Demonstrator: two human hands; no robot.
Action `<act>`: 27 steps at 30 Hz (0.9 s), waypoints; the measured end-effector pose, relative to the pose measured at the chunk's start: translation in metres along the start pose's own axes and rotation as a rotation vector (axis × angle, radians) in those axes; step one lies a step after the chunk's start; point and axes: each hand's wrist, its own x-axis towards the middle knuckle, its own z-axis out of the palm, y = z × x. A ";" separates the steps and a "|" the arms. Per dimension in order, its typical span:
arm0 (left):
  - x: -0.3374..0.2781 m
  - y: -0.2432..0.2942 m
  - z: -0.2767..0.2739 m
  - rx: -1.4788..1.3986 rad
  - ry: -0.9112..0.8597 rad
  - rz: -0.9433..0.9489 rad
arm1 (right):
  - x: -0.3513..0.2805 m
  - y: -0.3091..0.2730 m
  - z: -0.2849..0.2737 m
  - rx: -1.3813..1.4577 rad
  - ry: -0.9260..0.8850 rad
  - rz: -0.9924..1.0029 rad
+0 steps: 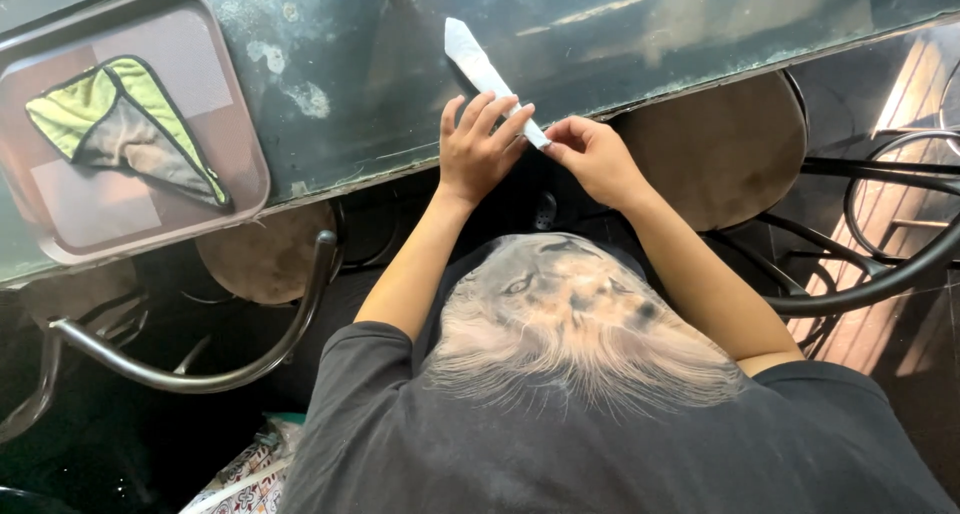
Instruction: Folding paper napkins around cutlery and arranging them on a plate.
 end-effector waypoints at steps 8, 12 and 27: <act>0.009 0.005 -0.003 -0.030 0.018 -0.038 | 0.007 -0.021 0.005 -0.088 0.182 -0.032; 0.010 0.006 -0.003 -0.039 0.019 -0.039 | 0.012 0.000 0.000 0.100 0.099 -0.045; 0.013 0.000 0.007 -0.099 -0.054 -0.090 | 0.040 -0.023 -0.018 0.041 -0.022 0.049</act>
